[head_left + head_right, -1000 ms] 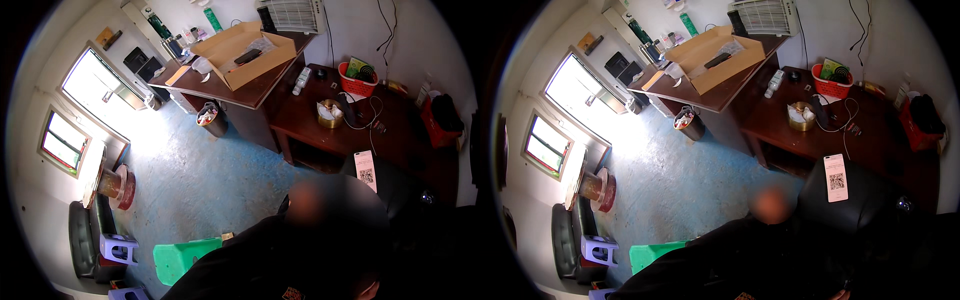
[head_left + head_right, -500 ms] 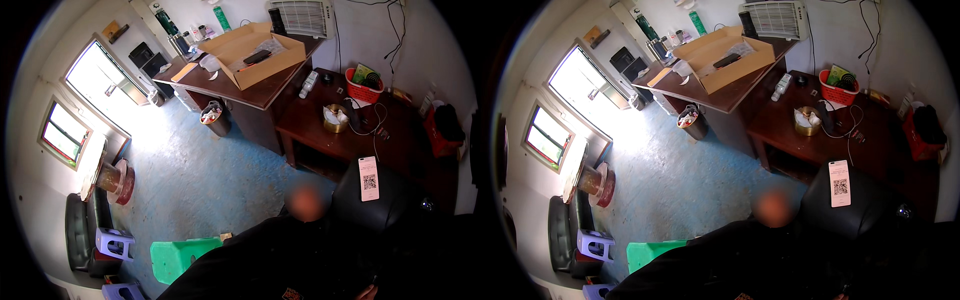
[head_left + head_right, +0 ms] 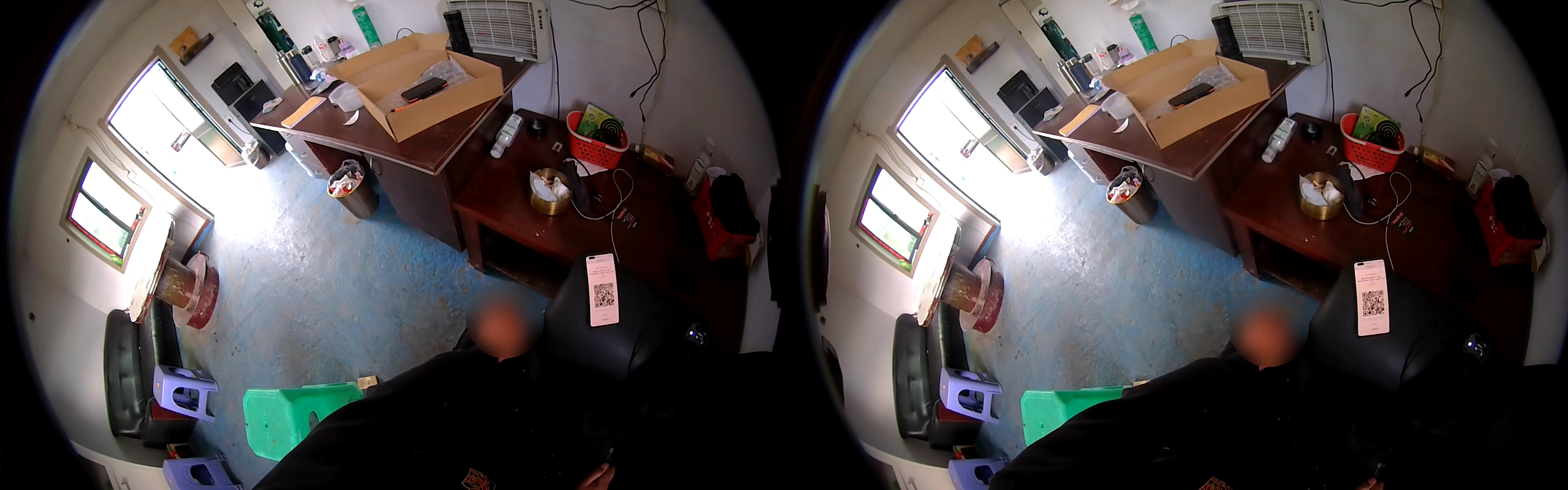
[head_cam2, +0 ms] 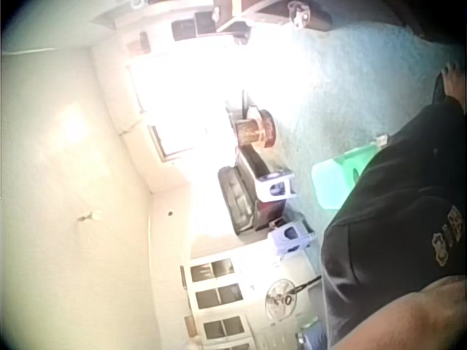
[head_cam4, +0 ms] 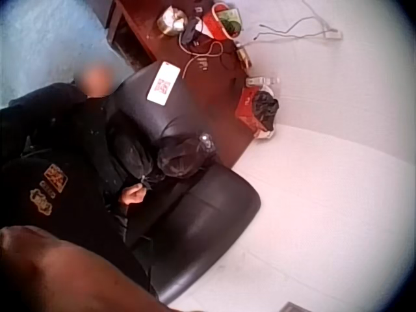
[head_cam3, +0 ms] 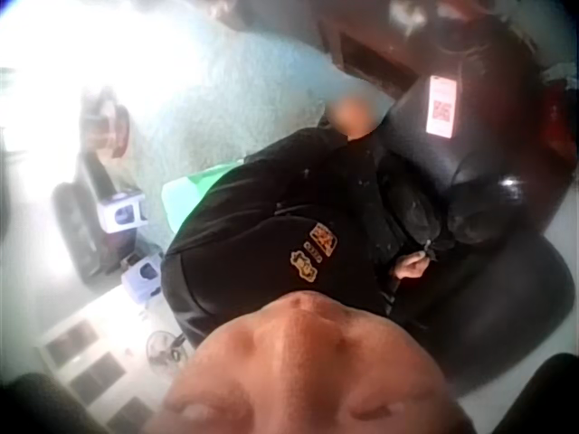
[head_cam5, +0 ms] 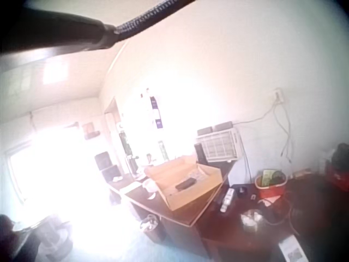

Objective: The person sits on a chair and handles a small orange and black device, placing it into a black bag. They then pick up a black camera-like device and place it into the same bag. Finally, they pick up a white rectangular object from the chair and place it into a cardboard box on the table.

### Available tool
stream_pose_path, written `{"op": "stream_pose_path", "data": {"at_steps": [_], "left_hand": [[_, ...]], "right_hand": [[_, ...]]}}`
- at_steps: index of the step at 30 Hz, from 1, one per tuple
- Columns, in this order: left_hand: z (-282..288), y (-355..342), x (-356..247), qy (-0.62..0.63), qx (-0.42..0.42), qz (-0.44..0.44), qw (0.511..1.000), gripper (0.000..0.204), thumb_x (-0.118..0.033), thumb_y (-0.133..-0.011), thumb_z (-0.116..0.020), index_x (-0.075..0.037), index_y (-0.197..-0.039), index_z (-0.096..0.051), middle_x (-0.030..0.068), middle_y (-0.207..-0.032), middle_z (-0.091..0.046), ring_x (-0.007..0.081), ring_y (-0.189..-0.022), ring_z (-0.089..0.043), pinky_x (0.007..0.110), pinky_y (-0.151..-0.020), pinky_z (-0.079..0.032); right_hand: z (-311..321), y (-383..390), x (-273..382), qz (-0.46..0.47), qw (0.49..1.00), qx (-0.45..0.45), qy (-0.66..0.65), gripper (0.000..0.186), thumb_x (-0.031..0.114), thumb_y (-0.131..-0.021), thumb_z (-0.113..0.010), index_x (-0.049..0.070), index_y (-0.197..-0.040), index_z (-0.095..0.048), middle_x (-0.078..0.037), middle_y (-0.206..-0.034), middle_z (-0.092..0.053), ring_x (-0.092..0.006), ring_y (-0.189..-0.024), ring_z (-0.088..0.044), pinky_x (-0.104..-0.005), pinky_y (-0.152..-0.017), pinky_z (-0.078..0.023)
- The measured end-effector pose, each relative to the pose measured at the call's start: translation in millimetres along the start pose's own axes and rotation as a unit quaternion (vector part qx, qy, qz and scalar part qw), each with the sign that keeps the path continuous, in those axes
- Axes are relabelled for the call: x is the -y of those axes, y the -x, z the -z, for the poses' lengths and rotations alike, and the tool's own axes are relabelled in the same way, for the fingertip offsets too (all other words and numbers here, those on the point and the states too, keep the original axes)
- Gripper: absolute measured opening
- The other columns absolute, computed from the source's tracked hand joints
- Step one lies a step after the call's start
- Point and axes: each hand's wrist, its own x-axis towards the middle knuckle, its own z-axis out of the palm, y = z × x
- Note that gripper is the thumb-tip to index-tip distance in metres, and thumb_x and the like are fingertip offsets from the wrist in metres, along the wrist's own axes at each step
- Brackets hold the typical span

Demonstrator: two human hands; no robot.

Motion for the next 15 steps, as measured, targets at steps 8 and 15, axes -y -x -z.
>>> {"op": "stream_pose_path", "data": {"at_steps": [8, 15], "left_hand": [[0.5, 2.0, 2.9, -0.003, 0.008, 0.007, 1.0, 0.043, -0.037, -0.091, -0.064, -0.002, -0.117, -0.068, 0.0179, -0.122, -0.066, 0.0392, -0.117, -0.06, 0.054, -0.097, -0.048], [-0.9, 3.7, 6.5, -0.003, 0.01, 0.008, 1.0, 0.043, -0.037, -0.092, -0.064, -0.002, -0.118, -0.068, 0.018, -0.123, -0.066, 0.0393, -0.117, -0.06, 0.054, -0.098, -0.048]], "right_hand": [[-1.1, -0.6, -2.9, 0.008, 1.0, 0.02, -0.006, 0.038, 0.02, -0.108, -0.061, 0.002, -0.076, -0.05, -0.014, -0.063, -0.045, -0.0321, -0.054, -0.045, -0.0453, -0.052, -0.036], [-2.3, 0.0, -2.4, 0.006, 1.0, 0.013, -0.024, 0.041, 0.019, -0.108, -0.06, 0.003, -0.073, -0.044, -0.011, -0.062, -0.037, -0.0285, -0.053, -0.039, -0.0445, -0.052, -0.033]]}}
